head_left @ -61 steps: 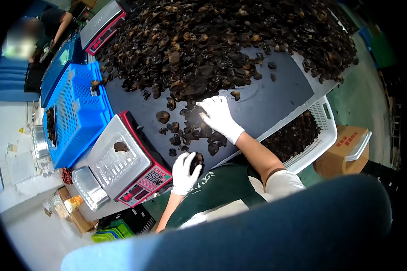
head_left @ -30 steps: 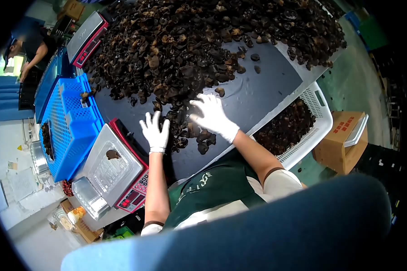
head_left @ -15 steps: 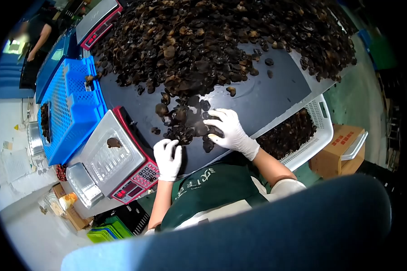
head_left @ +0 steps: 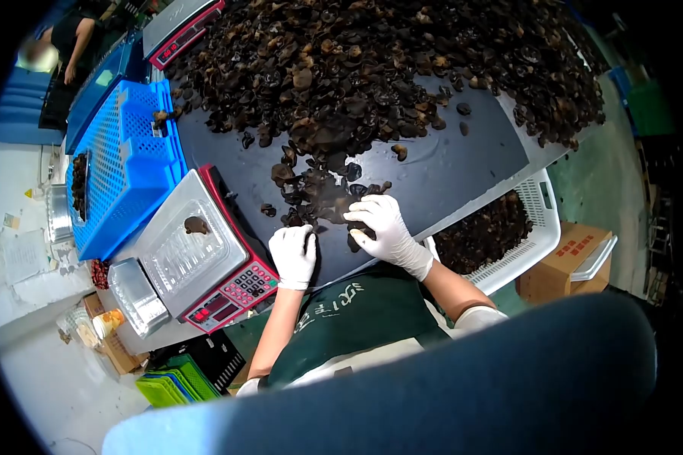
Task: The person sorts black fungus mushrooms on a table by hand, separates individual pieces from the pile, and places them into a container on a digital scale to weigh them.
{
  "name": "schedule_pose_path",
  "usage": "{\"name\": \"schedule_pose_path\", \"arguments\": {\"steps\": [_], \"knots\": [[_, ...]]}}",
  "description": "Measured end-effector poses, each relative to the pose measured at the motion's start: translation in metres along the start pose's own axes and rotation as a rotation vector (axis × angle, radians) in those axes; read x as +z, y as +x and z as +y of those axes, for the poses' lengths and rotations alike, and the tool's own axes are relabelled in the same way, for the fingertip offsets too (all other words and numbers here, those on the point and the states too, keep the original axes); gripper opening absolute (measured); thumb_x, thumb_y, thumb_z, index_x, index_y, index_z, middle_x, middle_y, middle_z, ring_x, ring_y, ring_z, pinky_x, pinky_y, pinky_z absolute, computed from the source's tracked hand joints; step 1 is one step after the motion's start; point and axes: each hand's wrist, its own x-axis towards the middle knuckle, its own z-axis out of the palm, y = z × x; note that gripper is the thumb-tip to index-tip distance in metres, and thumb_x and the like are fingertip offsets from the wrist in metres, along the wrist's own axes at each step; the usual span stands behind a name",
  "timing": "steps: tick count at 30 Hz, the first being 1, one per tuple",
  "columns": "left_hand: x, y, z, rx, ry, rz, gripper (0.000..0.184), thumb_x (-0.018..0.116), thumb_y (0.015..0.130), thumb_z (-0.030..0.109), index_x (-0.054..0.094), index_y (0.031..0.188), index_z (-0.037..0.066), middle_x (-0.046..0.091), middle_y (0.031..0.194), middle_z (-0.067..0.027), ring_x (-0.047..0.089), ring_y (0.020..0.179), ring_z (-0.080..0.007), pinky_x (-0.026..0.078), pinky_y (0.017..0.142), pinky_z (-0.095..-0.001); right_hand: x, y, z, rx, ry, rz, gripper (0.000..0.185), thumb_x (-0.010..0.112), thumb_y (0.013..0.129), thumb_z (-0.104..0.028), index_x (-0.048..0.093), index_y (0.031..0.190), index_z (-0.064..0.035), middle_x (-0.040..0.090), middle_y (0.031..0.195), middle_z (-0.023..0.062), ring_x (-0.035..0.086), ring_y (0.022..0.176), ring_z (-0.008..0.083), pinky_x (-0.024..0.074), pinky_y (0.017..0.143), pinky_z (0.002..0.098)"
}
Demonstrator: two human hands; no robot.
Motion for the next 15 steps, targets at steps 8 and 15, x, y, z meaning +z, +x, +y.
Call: {"name": "schedule_pose_path", "arguments": {"steps": [8,15], "knots": [[-0.031,0.017,0.009,-0.602,-0.763,0.180,0.017,0.061,0.092,0.002,0.065,0.108,0.000,0.066,0.098,-0.0043,0.060,0.087,-0.0116,0.049,0.079,-0.0253,0.002,-0.015,-0.018,-0.040,0.255,-0.085,0.027,0.071,0.073,-0.010,0.066,0.099,-0.0091,0.065,0.100,0.0044,0.059,0.102,0.0252,0.0420,0.092,0.0400],[-0.052,0.074,0.094,0.100,-0.793,-0.176,0.032,0.061,0.084,0.010,0.062,0.115,0.004,0.060,0.118,-0.0152,0.055,0.116,-0.0323,0.042,0.101,-0.0409,0.014,-0.021,-0.025,-0.022,0.361,-0.113,0.039,0.072,0.069,-0.023,0.065,0.107,-0.0137,0.059,0.114,0.0081,0.053,0.110,0.0292,0.0407,0.094,0.0440]]}}
